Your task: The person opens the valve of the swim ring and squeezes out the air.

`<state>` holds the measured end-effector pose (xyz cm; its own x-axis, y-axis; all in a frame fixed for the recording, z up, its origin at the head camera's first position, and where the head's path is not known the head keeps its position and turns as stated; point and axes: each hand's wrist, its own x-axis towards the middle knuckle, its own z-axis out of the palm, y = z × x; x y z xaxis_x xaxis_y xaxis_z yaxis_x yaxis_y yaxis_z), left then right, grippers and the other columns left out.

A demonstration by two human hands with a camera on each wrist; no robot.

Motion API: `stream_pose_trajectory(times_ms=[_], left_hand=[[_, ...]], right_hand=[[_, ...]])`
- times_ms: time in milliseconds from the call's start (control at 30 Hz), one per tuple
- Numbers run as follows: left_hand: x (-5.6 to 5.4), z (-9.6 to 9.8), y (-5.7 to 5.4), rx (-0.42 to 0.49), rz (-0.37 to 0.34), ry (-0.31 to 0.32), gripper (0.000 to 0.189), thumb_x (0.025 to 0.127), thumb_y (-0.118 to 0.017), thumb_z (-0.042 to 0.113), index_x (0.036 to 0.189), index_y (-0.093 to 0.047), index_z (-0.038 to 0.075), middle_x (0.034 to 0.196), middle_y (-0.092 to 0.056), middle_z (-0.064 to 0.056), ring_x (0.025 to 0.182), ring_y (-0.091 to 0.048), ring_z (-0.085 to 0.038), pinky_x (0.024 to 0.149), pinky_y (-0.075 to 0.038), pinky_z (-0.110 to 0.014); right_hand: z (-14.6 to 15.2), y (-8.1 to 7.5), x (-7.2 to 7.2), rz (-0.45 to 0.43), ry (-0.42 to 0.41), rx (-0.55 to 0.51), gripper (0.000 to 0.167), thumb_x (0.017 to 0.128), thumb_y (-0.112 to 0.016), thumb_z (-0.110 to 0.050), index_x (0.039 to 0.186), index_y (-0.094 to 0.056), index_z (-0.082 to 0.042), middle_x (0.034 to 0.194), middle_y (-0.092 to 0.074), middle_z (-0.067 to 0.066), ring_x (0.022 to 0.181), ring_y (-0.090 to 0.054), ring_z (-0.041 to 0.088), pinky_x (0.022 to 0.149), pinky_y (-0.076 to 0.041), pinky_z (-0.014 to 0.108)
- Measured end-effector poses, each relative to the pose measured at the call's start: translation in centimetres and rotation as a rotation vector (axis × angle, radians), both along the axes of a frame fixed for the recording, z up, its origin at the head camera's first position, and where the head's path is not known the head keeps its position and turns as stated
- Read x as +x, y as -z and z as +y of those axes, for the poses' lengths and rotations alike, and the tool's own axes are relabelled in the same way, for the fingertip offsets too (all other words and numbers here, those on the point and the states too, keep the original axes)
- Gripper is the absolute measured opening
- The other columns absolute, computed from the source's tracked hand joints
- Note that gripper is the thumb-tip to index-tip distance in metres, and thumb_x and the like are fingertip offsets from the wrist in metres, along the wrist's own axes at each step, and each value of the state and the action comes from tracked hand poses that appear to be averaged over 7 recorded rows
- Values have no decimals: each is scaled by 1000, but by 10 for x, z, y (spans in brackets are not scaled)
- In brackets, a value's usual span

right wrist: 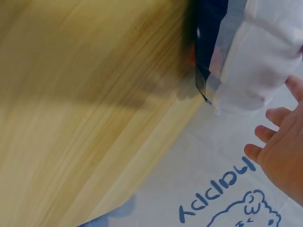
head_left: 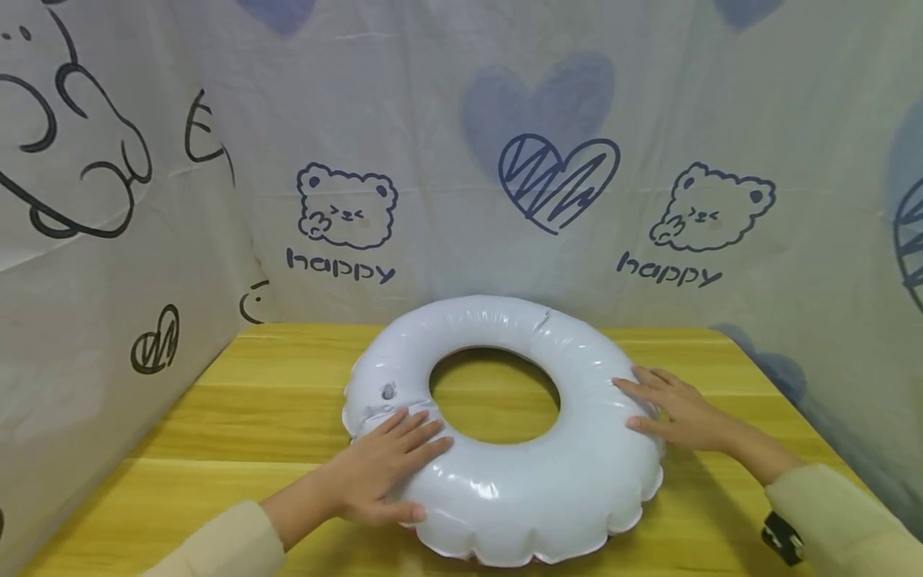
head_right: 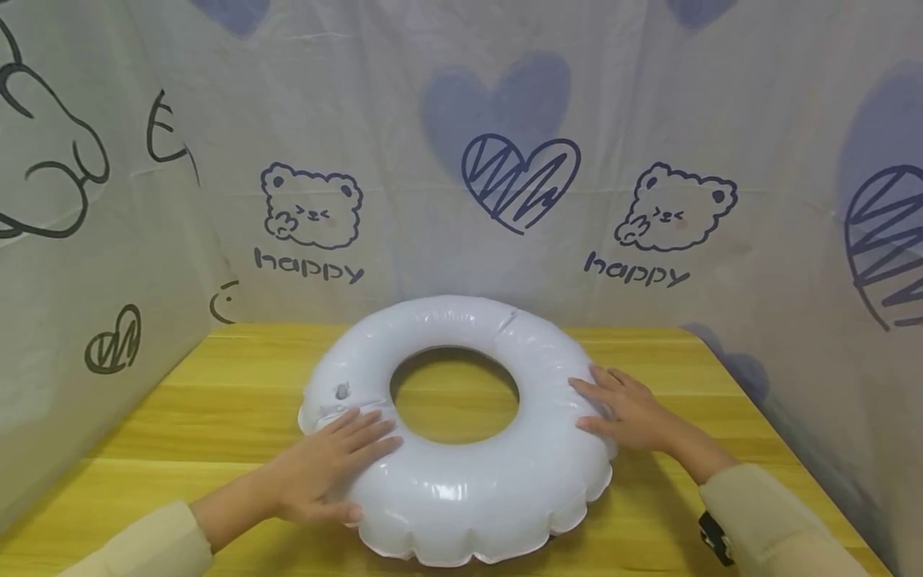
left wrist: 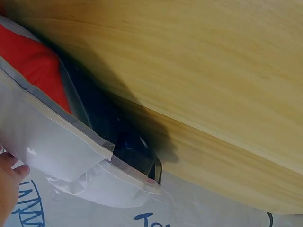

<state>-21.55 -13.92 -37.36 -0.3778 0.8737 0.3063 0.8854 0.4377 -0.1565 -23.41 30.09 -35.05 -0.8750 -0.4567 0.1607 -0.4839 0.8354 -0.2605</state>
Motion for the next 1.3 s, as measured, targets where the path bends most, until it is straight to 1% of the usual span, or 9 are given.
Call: stream_pose_trajectory(times_ms=[300, 533, 733, 800, 967, 1033, 1133, 1233, 1300], left_hand=[[6, 4, 2, -1, 32, 5, 79, 90, -14, 67, 142, -35, 11, 142, -44, -16, 129, -42, -37, 106, -29, -48], [11, 9, 0, -14, 72, 28, 73, 92, -26, 64, 141, -36, 11, 141, -45, -16, 128, -44, -34, 104, -34, -47], [14, 14, -2, 15, 151, 66, 70, 93, -24, 61, 138, -41, 9, 138, -49, -14, 126, -47, -32, 101, -37, -46], [13, 13, -4, 30, 164, 65, 70, 93, -27, 61, 138, -41, 9, 139, -48, -13, 127, -46, -31, 101, -36, -46], [9, 3, -11, 100, 140, 21, 73, 91, -32, 63, 138, -40, 8, 142, -44, -13, 129, -43, -31, 105, -30, -46], [6, -3, -14, 129, 132, -5, 76, 90, -29, 66, 138, -39, 7, 143, -43, -13, 130, -42, -32, 109, -25, -43], [-1, -12, -16, 163, 138, -49, 82, 89, -26, 69, 137, -40, 4, 142, -44, -15, 129, -41, -34, 110, -21, -41], [-8, -19, -17, 181, 132, -110, 85, 88, -26, 71, 136, -41, 2, 141, -44, -17, 129, -41, -36, 107, -24, -46], [-13, -24, -17, 181, 109, -152, 87, 86, -28, 72, 136, -41, 2, 141, -44, -18, 130, -40, -37, 105, -27, -50]], right_hand=[[1, 1, -7, -7, 36, 11, 56, 90, -57, -37, 136, -45, -7, 142, -30, 34, 125, -27, 59, 93, -22, 75], [0, 4, -15, 18, 86, 32, 54, 91, -55, -36, 135, -46, -6, 141, -31, 36, 124, -30, 59, 93, -25, 73], [3, 7, -20, 45, 122, 48, 58, 91, -55, -36, 135, -44, 1, 140, -31, 36, 123, -31, 58, 95, -25, 71], [3, 6, -20, 51, 135, 46, 60, 91, -55, -36, 135, -43, 3, 140, -31, 36, 124, -29, 58, 96, -24, 70], [-4, 0, -14, 128, 138, 21, 60, 89, -60, -31, 135, -43, 3, 140, -35, 34, 124, -31, 54, 97, -24, 69], [-11, -2, -11, 171, 127, 22, 59, 88, -62, -29, 134, -44, 2, 138, -38, 32, 124, -34, 53, 97, -26, 68], [-22, -4, -3, 210, 100, 0, 56, 88, -62, -27, 133, -46, 1, 136, -43, 29, 123, -37, 50, 97, -28, 66], [-35, -3, 6, 203, 81, -36, 55, 90, -59, -30, 135, -44, -1, 138, -45, 24, 125, -36, 48, 98, -27, 66], [-43, -2, 12, 193, 73, -49, 56, 91, -56, -33, 137, -42, -4, 140, -45, 20, 127, -35, 47, 100, -26, 65]])
